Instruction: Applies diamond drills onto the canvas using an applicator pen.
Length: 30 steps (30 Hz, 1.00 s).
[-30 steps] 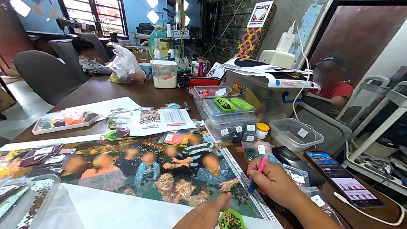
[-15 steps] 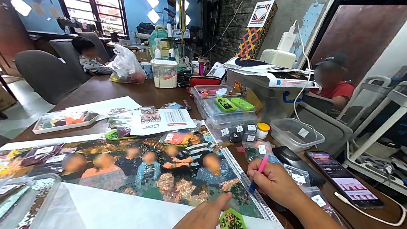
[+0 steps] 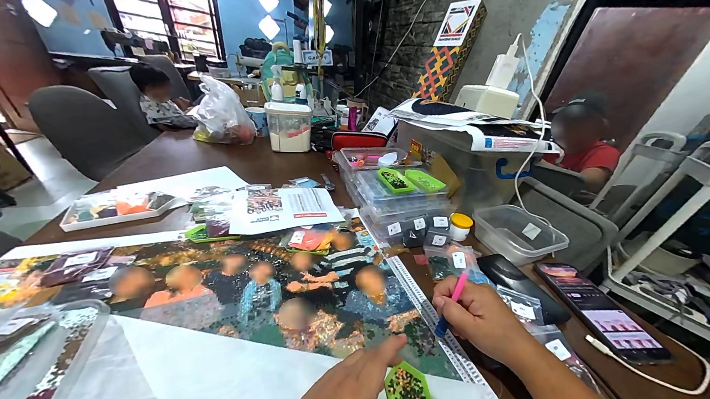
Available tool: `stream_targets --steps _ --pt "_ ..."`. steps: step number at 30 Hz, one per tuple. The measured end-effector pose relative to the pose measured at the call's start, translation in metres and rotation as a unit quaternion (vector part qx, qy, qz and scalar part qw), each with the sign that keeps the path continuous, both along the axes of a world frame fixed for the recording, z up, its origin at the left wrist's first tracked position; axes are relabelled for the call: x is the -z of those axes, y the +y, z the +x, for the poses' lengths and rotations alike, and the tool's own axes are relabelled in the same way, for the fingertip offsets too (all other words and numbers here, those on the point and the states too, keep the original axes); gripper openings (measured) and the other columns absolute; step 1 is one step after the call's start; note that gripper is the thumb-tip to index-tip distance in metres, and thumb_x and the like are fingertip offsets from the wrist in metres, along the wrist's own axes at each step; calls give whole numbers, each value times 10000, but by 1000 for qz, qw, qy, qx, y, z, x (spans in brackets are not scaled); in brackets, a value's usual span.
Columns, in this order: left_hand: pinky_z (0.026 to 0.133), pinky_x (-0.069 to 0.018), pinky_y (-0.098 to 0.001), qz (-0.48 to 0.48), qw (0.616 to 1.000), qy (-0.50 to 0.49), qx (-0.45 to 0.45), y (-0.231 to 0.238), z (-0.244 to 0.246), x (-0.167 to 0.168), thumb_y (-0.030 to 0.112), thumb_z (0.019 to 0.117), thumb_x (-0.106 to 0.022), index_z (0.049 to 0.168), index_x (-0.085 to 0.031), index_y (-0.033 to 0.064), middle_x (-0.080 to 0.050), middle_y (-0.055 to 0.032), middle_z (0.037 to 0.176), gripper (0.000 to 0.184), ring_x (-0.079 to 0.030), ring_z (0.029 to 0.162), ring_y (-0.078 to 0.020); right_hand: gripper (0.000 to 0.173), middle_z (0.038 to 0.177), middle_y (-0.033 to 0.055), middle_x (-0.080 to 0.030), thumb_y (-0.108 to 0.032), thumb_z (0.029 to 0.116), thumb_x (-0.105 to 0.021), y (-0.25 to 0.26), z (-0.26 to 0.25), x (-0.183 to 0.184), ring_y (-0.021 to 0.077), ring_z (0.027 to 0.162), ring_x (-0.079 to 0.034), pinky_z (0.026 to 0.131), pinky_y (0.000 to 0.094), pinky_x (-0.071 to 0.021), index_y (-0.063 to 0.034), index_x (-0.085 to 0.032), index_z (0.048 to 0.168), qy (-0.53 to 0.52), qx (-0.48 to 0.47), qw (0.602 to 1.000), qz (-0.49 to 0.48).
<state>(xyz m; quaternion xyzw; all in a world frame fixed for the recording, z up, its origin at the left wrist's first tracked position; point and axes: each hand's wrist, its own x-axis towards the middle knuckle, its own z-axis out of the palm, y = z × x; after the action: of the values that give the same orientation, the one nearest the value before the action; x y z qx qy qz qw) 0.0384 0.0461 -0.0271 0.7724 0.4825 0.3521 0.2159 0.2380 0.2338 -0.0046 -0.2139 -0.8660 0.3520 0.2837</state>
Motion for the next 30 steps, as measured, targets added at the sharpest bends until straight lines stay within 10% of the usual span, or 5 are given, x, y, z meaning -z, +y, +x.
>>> stream_targets --steps 30 --pt "941 -525 -494 -5 1000 7 -4 4 0 1 351 728 -895 1492 -362 -96 -629 -275 1227 1033 -647 1061 -374 355 762 61 -574 -325 1109 -428 -42 -26 14 21 669 -566 634 138 -483 -31 -561 961 130 -213 961 116"
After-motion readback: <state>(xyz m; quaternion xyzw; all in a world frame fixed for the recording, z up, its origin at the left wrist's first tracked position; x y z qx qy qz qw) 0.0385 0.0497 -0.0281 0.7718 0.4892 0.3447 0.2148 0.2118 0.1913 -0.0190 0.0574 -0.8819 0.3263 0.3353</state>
